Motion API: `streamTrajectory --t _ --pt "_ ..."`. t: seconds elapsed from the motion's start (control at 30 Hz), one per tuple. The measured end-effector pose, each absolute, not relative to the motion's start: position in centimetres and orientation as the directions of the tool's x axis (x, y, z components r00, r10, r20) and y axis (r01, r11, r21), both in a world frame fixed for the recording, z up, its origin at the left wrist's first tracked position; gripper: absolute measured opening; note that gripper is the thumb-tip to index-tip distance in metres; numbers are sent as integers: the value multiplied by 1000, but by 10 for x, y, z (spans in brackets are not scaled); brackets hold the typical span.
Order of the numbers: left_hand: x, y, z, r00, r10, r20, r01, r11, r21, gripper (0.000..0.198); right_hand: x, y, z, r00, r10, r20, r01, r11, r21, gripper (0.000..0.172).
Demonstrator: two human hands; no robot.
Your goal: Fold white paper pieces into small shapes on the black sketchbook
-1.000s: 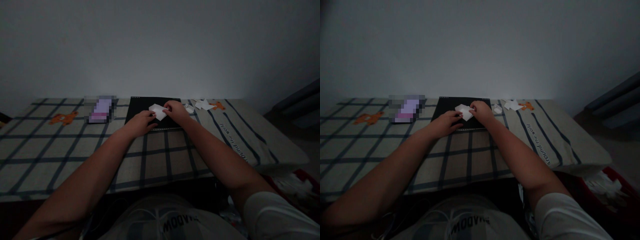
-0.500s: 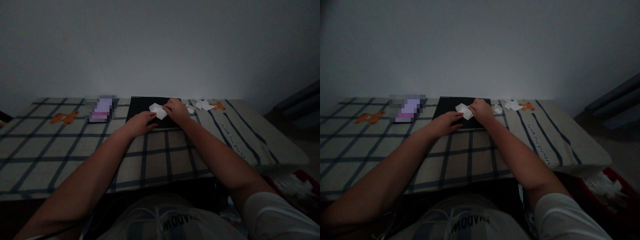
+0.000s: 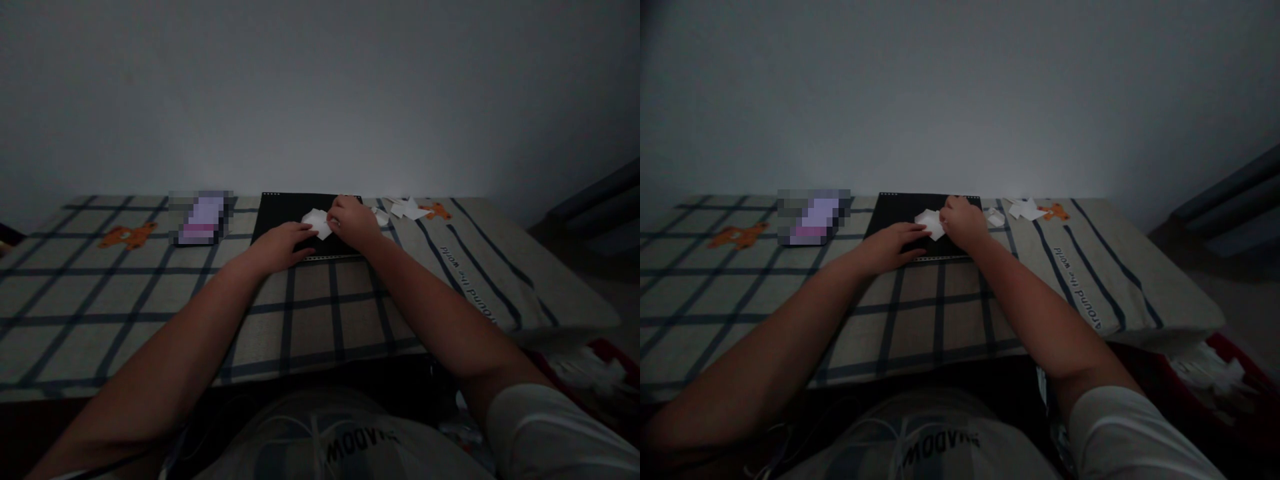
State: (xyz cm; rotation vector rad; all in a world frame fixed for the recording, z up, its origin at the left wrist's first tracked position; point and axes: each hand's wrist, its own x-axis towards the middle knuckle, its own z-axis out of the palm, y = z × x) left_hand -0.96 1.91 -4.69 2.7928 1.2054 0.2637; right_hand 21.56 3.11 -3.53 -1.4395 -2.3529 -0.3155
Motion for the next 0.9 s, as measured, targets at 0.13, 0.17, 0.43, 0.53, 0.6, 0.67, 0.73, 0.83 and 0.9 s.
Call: streamTrajectory --t 0.13,0.17,0.43,0.53,0.6,0.67,0.73,0.83,0.9 --pt "-9 16 -46 685 719 120 711 -695 106 52 217 34 -40 -413 811 413 885 465 -27 16" --pt "-8 15 -46 688 716 117 710 -698 96 54 216 35 -40 -415 808 417 881 472 -38 17" --pt "-6 8 -43 675 733 77 731 -680 65 72 217 33 -34 -482 744 462 824 565 -50 17" --pt "-4 5 -40 660 749 46 748 -662 43 74 218 30 -31 -530 704 473 787 616 -37 15" --pt "-2 3 -38 648 761 29 760 -649 24 75 219 29 -29 -567 677 469 758 651 -24 14" --pt "-2 1 -37 640 768 22 768 -641 7 76 221 28 -28 -600 657 457 734 679 -11 13" --pt "-1 1 -38 637 771 23 771 -637 -5 76 222 28 -27 -616 649 447 723 691 -8 12" --pt "-1 0 -39 634 773 23 774 -634 -11 77 225 28 -26 -630 646 431 708 706 -23 12" --pt "-1 1 -39 630 776 18 777 -630 -10 78 226 29 -26 -629 651 425 709 704 -29 12"
